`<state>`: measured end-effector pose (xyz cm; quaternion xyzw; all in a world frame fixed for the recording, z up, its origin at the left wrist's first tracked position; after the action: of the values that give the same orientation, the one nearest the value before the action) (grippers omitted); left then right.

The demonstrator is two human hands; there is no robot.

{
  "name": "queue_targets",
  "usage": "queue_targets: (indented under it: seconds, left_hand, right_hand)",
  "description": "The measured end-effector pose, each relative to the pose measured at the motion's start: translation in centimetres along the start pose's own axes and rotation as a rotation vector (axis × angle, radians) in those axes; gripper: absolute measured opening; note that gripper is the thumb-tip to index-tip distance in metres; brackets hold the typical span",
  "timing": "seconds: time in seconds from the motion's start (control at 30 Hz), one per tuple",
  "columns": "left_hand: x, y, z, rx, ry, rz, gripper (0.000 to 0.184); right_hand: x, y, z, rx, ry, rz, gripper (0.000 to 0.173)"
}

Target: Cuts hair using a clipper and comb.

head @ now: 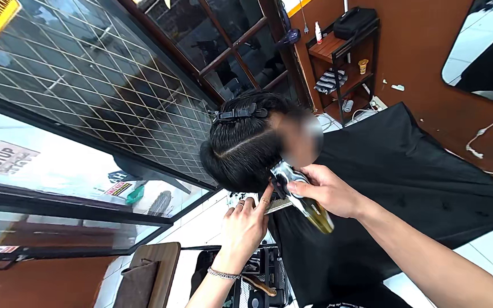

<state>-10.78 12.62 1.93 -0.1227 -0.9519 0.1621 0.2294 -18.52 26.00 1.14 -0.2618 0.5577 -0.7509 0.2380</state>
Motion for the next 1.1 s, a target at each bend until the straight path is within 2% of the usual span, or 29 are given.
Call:
queue_targets:
  seconds: [0.2, 0.33, 0.5, 0.6, 0.67, 0.87, 1.03, 1.1]
  left_hand:
    - [0.2, 0.1, 0.2, 0.006, -0.013, 0.005, 0.064]
    - [0.1, 0.1, 0.4, -0.006, -0.011, 0.005, 0.064]
    - [0.0, 0.0, 0.2, 0.002, 0.005, 0.0, 0.062]
    - [0.0, 0.0, 0.1, -0.012, 0.007, -0.008, 0.063]
    - [0.0, 0.0, 0.1, -0.011, 0.006, -0.012, 0.062]
    - [-0.1, -0.1, 0.4, -0.019, 0.0, -0.007, 0.065]
    - [0.0, 0.2, 0.2, -0.019, 0.024, 0.0, 0.065]
    - [0.0, 0.2, 0.1, -0.015, 0.025, -0.005, 0.065]
  right_hand:
    - [-1.7, 3.4, -2.2, -0.251, 0.017, 0.286, 0.031]
    - [-1.3, 2.1, -3.2, -0.401, 0.091, 0.252, 0.034]
    - [-0.4, 0.2, -3.0, -0.456, 0.134, 0.183, 0.034]
    - [0.2, -1.2, -2.1, -0.461, 0.151, 0.033, 0.027]
    - [0.0, -1.4, -1.7, -0.53, 0.118, -0.03, 0.028]
    - [-1.5, 1.1, -3.8, -0.663, 0.122, 0.214, 0.035]
    - [-0.7, -0.7, -3.2, -0.632, 0.181, 0.165, 0.036]
    - [-0.2, -1.9, -2.3, -0.616, 0.207, 0.08, 0.033]
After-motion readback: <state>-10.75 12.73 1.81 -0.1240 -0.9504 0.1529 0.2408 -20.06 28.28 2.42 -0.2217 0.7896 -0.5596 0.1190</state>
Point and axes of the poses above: each hand's wrist, its own x-axis towards the middle knuckle, its own z-axis out of the palm, y = z × x, the point moved 10 cm from there along x, towards the middle knuckle, and after that the axes turned 4 degrees about y, right-handed, at the moved point
